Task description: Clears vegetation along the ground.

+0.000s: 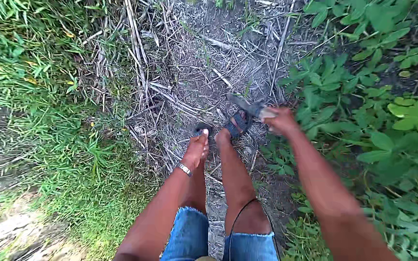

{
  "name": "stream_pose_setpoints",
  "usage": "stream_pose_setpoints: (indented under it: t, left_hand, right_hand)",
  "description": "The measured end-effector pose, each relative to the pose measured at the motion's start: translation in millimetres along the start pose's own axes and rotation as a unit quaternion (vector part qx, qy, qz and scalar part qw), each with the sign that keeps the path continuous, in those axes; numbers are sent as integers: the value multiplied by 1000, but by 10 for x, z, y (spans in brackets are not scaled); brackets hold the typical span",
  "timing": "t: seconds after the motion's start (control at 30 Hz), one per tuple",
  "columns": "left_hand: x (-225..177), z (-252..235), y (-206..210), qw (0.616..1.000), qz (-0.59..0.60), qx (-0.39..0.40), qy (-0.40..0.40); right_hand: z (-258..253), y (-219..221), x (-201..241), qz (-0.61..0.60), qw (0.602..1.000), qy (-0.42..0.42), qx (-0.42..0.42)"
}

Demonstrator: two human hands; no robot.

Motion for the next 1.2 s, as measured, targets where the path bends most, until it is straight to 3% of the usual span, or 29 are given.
stream_pose_setpoints:
  t: [0.1, 0.2, 0.37, 0.53, 0.67, 0.8, 0.9, 0.97, 1.07, 1.13, 1.2]
  left_hand:
    - [-279, -136, 292, 996, -71, 4, 47]
    - [-562, -234, 567, 974, -202, 19, 104]
    - [-723, -650, 812, 949, -297, 23, 104]
    - [-586, -923, 884, 948, -306, 12, 81]
    - [-658, -583, 853, 966, -237, 20, 99]
    - [-651, -187, 438, 979, -167, 25, 115]
    - [-502, -166, 0, 991, -95, 3, 98]
    - [-361, -228, -239, 995, -50, -25, 81]
    - [-89, -254, -424, 997, -1, -51, 52]
    - [16, -288, -466, 997, 11, -57, 46]
    - [86, -269, -508, 997, -3, -58, 45]
  right_hand:
    - [526, 709, 596, 102, 995, 18, 0]
    - [768, 1444, 1060, 128, 991, 19, 14]
    - [866, 1941, 1408, 79, 992, 60, 79]
    - [914, 1900, 1336, -1, 993, 93, 75]
    - [906, 1421, 844, 14, 1000, 6, -11]
    - [1320, 623, -22, -137, 986, -52, -76]
    - [1827, 344, -212, -332, 943, 30, -16]
    - [1771, 479, -139, -410, 906, 107, 10]
    - [926, 1002, 73, -447, 875, 184, 5]
    - [468, 1179, 213, -427, 884, 190, 3]
    - [368, 1246, 137, -394, 904, 163, 21]
Point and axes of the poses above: each hand's wrist, its own z-axis away from the middle knuckle, its own y-axis out of the palm, x = y × z, the point moved 9 cm from there along -z, towards the middle knuckle, and after that the axes turned 12 degrees about z, right-handed, at the moved point
